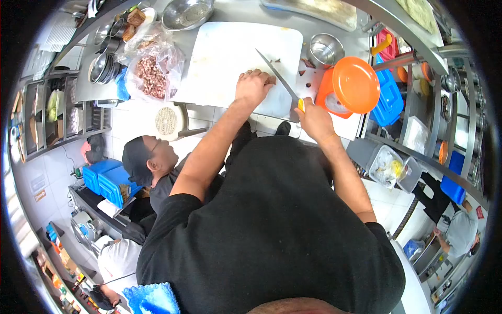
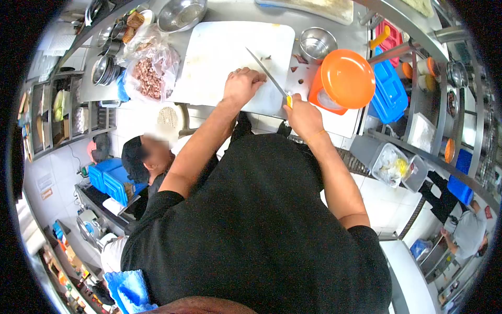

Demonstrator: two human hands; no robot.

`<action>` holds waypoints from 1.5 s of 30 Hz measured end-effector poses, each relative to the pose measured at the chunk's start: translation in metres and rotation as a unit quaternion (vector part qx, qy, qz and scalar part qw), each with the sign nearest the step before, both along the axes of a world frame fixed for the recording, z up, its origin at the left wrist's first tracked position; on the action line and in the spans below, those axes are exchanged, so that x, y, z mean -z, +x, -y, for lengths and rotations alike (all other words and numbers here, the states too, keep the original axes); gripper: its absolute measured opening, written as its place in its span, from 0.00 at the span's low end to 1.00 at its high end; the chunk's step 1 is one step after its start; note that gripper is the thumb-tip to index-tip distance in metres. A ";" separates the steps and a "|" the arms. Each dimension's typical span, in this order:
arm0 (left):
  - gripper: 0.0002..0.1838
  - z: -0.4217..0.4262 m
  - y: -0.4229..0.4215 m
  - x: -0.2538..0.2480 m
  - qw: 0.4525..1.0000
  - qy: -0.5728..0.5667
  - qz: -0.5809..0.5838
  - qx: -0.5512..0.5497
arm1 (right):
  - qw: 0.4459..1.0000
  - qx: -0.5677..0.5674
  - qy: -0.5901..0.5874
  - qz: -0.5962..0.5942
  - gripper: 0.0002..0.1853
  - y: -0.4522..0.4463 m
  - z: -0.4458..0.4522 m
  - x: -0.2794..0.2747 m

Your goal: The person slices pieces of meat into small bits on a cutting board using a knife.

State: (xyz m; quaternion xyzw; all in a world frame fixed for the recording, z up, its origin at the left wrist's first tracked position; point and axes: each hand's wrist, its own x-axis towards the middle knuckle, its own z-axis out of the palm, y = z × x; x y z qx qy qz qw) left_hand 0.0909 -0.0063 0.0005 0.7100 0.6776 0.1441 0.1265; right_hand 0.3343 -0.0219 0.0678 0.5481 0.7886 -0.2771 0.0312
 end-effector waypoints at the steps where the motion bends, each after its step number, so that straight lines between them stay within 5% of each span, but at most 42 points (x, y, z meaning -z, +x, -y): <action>1: 0.10 0.003 0.005 0.002 1.000 0.009 0.001 -0.019 | 1.000 -0.002 -0.002 0.002 0.20 -0.003 -0.001 0.001; 17: 0.09 -0.003 0.004 0.020 0.996 0.056 0.071 -0.012 | 1.000 -0.007 -0.013 -0.021 0.15 -0.061 -0.038 0.056; 25: 0.11 0.010 0.001 0.010 0.995 0.031 0.086 -0.043 | 0.999 -0.029 -0.042 0.004 0.15 -0.046 -0.023 -0.008; 32: 0.11 0.000 -0.004 0.018 0.996 0.035 0.077 -0.015 | 0.999 0.006 -0.037 -0.025 0.16 -0.072 -0.032 0.043; 41: 0.12 0.016 -0.007 0.009 0.994 0.051 0.082 -0.052 | 0.999 -0.044 -0.015 -0.005 0.16 -0.055 -0.027 -0.012; 45: 0.08 0.011 -0.014 0.009 0.995 0.039 0.089 -0.023 | 0.999 -0.048 -0.021 0.013 0.15 -0.050 -0.017 0.007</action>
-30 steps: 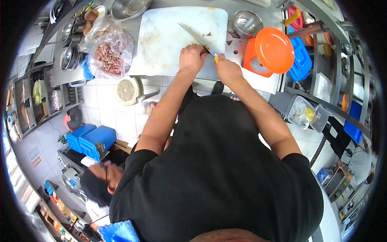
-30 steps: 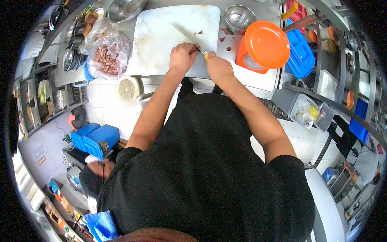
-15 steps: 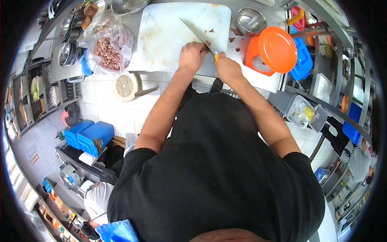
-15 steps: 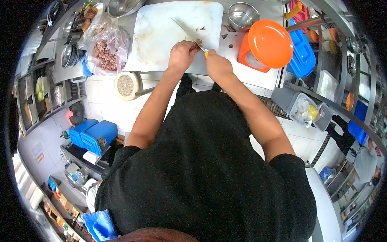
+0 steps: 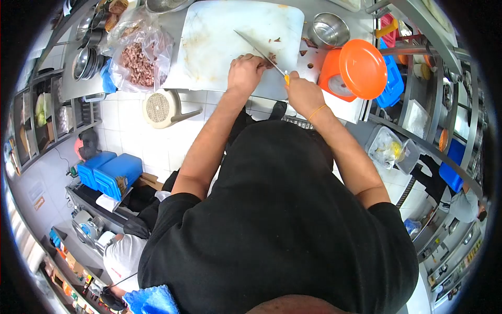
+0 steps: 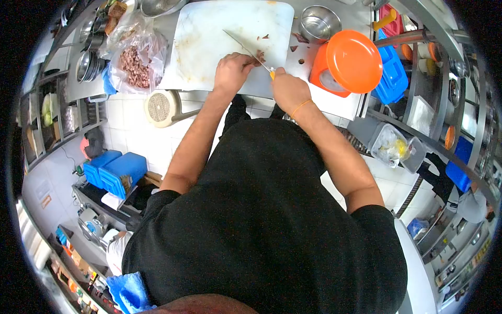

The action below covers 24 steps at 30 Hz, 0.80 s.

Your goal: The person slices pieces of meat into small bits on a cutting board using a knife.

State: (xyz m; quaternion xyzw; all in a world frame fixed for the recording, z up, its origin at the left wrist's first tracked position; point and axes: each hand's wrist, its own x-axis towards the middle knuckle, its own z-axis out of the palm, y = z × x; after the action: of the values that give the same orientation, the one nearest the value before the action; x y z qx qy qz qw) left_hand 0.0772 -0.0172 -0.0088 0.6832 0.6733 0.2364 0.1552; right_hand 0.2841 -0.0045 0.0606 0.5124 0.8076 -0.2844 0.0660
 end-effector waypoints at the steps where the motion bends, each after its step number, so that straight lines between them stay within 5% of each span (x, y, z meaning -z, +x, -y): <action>1: 0.08 -0.002 -0.001 0.004 1.000 0.006 -0.003 -0.002 | 1.000 0.008 -0.003 0.000 0.15 -0.002 0.001 0.015; 8: 0.09 -0.003 0.000 0.004 0.999 -0.016 -0.021 0.021 | 0.999 0.003 0.013 -0.031 0.15 -0.037 -0.031 0.044; 15: 0.13 0.010 -0.005 -0.007 0.999 0.015 -0.042 -0.016 | 0.999 0.005 -0.039 0.034 0.16 -0.017 -0.002 -0.029; 24: 0.09 0.001 -0.010 0.008 0.996 -0.028 -0.070 0.046 | 1.000 0.012 0.000 -0.013 0.19 -0.039 -0.013 0.048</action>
State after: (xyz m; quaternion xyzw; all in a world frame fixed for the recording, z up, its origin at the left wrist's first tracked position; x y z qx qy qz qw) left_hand 0.0671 -0.0178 -0.0164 0.7239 0.6564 0.1619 0.1371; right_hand 0.2453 0.0090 0.0122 0.5182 0.8023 -0.2919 0.0516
